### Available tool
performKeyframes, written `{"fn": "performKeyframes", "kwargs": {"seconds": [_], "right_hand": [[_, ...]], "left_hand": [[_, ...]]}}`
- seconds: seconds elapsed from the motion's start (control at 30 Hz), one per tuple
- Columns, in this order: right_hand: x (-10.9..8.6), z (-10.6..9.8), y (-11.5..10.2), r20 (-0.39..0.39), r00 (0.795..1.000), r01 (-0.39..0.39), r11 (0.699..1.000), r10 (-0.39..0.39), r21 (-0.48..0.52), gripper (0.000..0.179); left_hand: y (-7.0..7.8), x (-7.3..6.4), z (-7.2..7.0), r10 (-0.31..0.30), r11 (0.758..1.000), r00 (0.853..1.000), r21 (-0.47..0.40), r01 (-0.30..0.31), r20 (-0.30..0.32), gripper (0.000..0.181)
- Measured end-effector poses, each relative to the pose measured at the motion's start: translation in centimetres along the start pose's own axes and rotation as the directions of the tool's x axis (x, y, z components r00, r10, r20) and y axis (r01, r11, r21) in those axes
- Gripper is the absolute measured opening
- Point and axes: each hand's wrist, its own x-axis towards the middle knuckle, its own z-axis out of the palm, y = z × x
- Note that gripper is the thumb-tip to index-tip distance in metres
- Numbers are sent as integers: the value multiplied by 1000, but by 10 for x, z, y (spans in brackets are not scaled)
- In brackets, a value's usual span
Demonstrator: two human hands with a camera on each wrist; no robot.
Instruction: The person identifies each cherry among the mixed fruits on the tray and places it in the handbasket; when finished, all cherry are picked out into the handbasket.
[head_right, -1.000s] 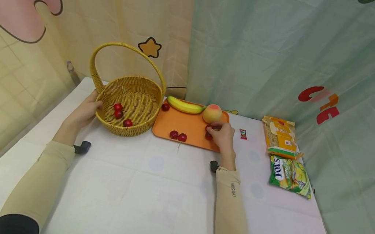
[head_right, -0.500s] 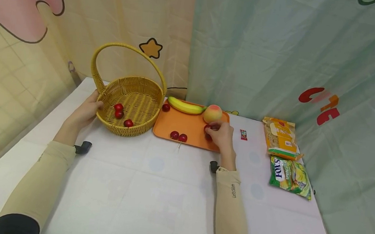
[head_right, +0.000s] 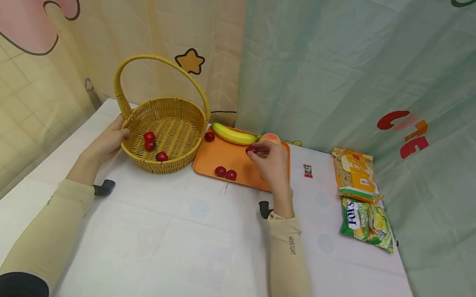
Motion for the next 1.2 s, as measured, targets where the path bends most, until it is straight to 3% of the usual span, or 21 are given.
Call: {"fn": "performKeyframes", "kwargs": {"seconds": [0.4, 0.57, 0.8, 1.0, 1.2], "right_hand": [[-1, 54, -29, 24, 983, 181, 980, -184, 87, 26], [-1, 75, -53, 67, 965, 244, 963, -253, 117, 27], [7, 98, -93, 98, 927, 345, 926, -361, 152, 27], [15, 112, -110, 116, 918, 369, 924, -380, 103, 27], [12, 116, -103, 101, 920, 372, 924, -379, 86, 29]], "left_hand": [[8, -6, 4, -1, 1000, 1000, -2, 1, 4, 77], [10, -7, 6, 3, 1000, 1000, -12, -3, -2, 77], [2, -4, 0, 11, 1000, 1000, -4, -11, -19, 78], [6, -5, 3, 11, 1000, 1000, -4, -11, -8, 78], [18, -12, 8, 7, 1000, 1000, -22, -7, -3, 80]]}}
